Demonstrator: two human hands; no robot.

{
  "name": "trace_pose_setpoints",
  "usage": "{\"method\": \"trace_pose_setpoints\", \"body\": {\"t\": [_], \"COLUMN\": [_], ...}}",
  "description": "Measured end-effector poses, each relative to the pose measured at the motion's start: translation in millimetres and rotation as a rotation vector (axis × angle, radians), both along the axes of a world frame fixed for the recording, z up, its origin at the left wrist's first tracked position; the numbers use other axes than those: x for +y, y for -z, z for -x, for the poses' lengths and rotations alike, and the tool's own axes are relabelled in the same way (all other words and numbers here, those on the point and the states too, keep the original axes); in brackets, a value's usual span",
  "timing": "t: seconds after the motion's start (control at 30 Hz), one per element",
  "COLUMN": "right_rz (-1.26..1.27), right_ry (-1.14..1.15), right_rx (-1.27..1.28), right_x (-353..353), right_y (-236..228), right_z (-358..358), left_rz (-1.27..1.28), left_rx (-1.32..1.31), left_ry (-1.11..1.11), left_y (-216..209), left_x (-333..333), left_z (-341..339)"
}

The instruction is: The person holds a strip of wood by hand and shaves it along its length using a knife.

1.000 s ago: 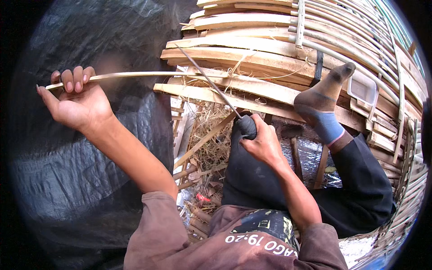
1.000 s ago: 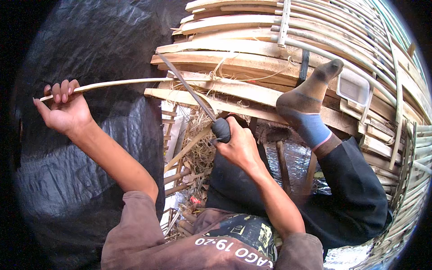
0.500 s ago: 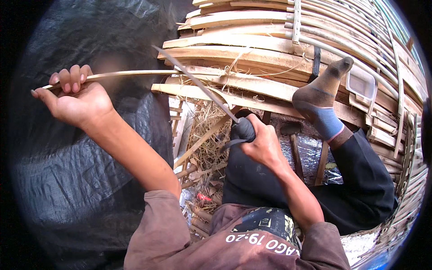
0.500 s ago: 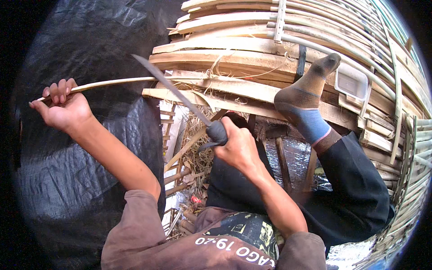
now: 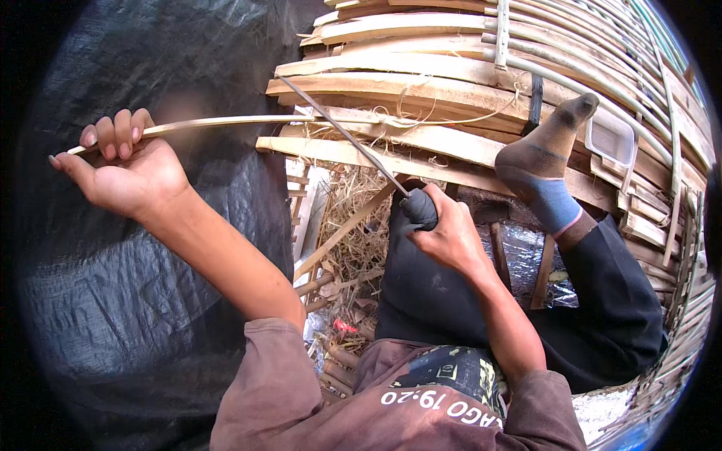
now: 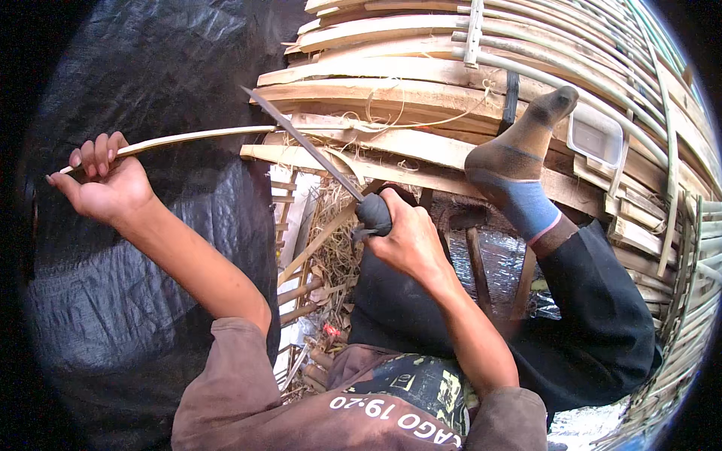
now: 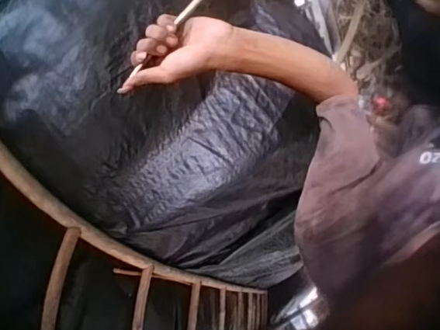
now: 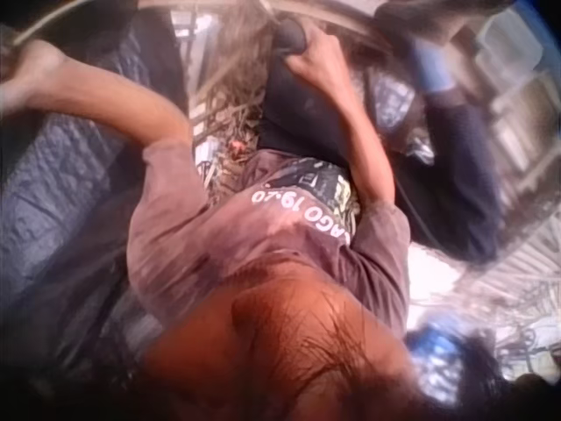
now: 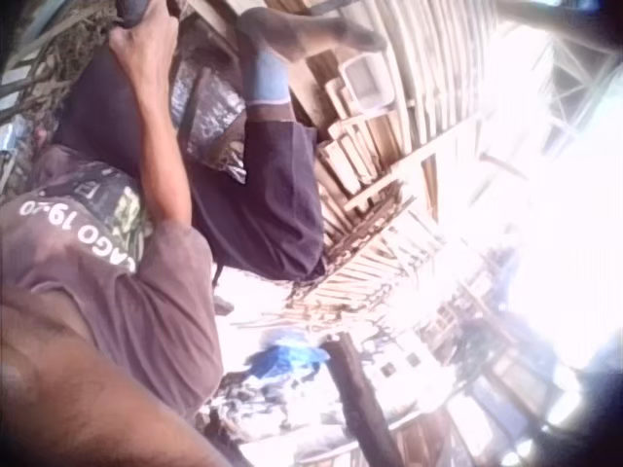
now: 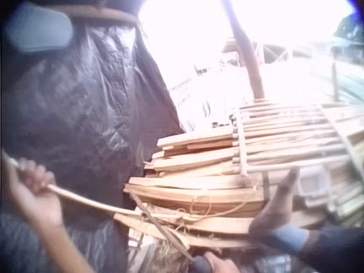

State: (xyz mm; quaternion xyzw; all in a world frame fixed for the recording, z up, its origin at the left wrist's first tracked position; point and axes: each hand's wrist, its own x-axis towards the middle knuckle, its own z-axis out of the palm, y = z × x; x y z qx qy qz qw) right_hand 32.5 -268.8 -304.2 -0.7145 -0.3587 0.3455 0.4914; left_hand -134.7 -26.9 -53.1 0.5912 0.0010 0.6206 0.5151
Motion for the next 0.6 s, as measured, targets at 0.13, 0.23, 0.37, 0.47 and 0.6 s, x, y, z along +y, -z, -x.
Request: {"method": "trace_pose_setpoints", "body": {"t": [0.13, 0.23, 0.37, 0.47, 0.6], "right_rz": [-0.006, 0.147, 0.16, 0.027, -0.047], "right_ry": [0.051, 0.09, 0.08, 0.115, 0.143], "right_rx": [-0.004, 0.003, -0.032, -0.012, -0.006], "right_x": [1, 0, -2, -5, 3], "right_y": [42, 79, 55, 45, 44], "right_z": [-11, -22, -22, -16, -5], "left_rz": [0.083, 0.166, 0.103, 0.079, 0.095], "left_rx": [0.005, -0.005, 0.051, 0.152, 0.172], "left_ry": [-0.002, 0.025, -0.054, 0.081, -0.159], "left_y": [-1, -5, -10, -14, -16], "left_x": [7, 2, 0, 8, -6], "left_z": [0, 3, 10, 15, -10]}}
